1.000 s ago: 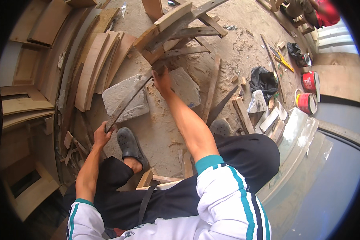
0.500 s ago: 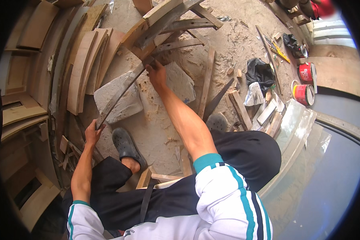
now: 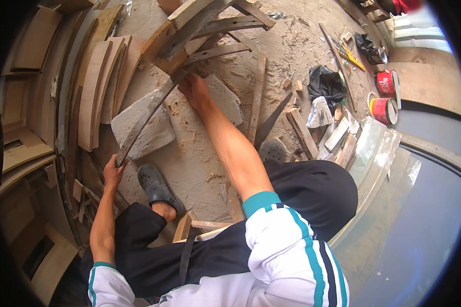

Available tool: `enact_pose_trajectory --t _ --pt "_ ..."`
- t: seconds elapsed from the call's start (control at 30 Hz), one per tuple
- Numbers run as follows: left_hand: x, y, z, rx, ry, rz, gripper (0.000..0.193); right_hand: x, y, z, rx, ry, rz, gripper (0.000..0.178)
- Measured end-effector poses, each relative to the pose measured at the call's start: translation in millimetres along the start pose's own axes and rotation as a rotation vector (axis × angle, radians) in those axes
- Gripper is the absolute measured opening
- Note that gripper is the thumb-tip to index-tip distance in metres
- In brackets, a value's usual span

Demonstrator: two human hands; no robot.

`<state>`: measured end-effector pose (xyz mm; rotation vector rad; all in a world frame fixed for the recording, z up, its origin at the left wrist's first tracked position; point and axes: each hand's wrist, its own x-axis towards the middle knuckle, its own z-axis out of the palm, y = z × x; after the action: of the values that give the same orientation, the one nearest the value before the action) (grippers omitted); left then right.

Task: The person assembles a wooden chair by hand. They fit wooden legs into the seat frame, align the pieces, and secure them together using a hammer and a small block of wood to tap the joints.

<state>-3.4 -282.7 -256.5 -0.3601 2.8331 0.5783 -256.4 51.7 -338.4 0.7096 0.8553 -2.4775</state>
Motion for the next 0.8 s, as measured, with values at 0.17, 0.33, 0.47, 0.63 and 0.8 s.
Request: enact_pose_trajectory --t 0.17,0.33,0.47,0.63,0.8 --pt "1 4 -5 0.008 -0.025 -0.037 0.037 5 -16 5 -0.053 0.032 0.046 0.021" --pt "0 9 -7 -0.005 -0.074 -0.095 0.037 6 -21 9 -0.277 0.023 0.013 0.02" --pt "4 -3 -2 -0.014 -0.045 -0.012 0.037 16 -21 4 -0.302 0.008 0.004 0.016" --pt "6 -2 -4 -0.001 -0.047 0.0 0.037 25 -22 4 -0.307 0.03 0.07 0.02" --pt "3 -4 -3 0.031 -0.075 -0.05 0.038 25 -26 8 -0.342 -0.027 0.028 0.027"
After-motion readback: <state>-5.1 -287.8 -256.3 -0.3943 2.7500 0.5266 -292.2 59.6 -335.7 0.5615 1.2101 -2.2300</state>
